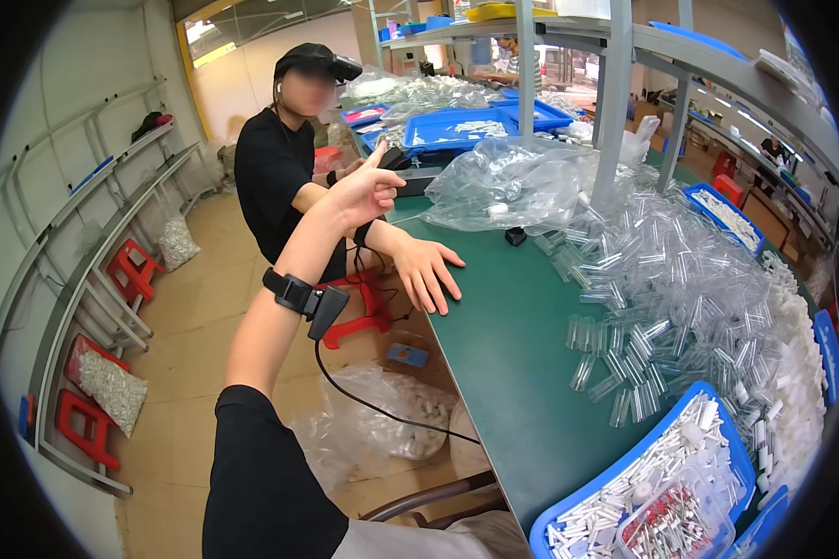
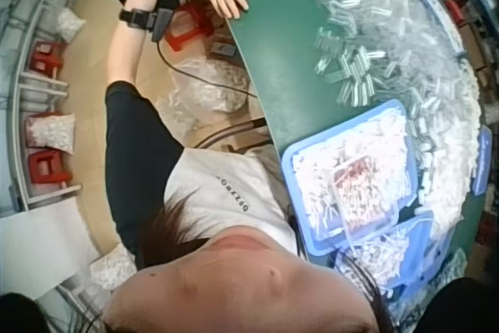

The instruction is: The person assembles electronic components by hand by sliding a wire assembly into a white tube and fitting a round white cap onto the end. The person then places the completed assembly onto a blue tray and repeats the process.

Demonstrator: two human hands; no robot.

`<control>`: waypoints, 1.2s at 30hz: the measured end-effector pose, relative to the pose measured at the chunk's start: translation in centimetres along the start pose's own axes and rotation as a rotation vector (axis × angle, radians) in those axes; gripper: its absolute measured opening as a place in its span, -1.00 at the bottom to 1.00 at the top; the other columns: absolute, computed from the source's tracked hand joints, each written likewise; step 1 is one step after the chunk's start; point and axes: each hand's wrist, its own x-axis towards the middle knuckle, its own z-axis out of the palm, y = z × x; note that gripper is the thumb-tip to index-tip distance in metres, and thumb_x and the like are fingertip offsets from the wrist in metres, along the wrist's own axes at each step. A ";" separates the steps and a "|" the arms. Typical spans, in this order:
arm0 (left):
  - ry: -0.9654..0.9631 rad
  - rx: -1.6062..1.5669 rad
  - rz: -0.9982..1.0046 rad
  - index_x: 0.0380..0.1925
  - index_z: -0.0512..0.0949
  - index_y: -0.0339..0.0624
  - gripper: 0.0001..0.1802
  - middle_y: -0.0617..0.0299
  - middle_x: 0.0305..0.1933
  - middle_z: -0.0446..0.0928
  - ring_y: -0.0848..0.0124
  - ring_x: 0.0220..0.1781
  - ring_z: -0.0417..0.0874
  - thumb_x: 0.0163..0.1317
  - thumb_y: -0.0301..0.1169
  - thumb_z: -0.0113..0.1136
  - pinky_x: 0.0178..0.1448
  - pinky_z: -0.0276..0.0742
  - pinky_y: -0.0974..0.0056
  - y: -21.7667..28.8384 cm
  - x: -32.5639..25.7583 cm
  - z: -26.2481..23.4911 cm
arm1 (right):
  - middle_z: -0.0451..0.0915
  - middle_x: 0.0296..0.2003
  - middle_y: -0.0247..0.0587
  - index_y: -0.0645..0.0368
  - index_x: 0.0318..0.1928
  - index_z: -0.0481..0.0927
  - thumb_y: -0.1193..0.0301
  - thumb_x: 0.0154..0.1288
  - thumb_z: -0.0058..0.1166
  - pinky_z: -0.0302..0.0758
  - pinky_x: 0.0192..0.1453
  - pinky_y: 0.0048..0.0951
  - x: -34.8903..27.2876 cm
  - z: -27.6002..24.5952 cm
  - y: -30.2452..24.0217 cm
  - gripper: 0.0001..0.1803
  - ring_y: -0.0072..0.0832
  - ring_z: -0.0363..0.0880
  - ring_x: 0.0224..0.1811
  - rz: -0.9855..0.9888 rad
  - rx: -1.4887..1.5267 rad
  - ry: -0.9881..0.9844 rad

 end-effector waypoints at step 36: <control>-0.607 1.250 -0.259 -0.08 0.19 -0.34 -0.63 -0.25 -0.39 0.51 -0.21 -0.47 0.57 0.26 -0.37 0.06 -0.39 0.49 -0.14 -23.6 -30.0 10.1 | 0.59 -0.40 0.17 0.34 -0.23 0.52 0.33 0.37 0.01 0.44 -0.29 -0.12 -7.6 2.0 1.8 -0.74 0.07 0.55 -0.37 0.263 0.043 -0.151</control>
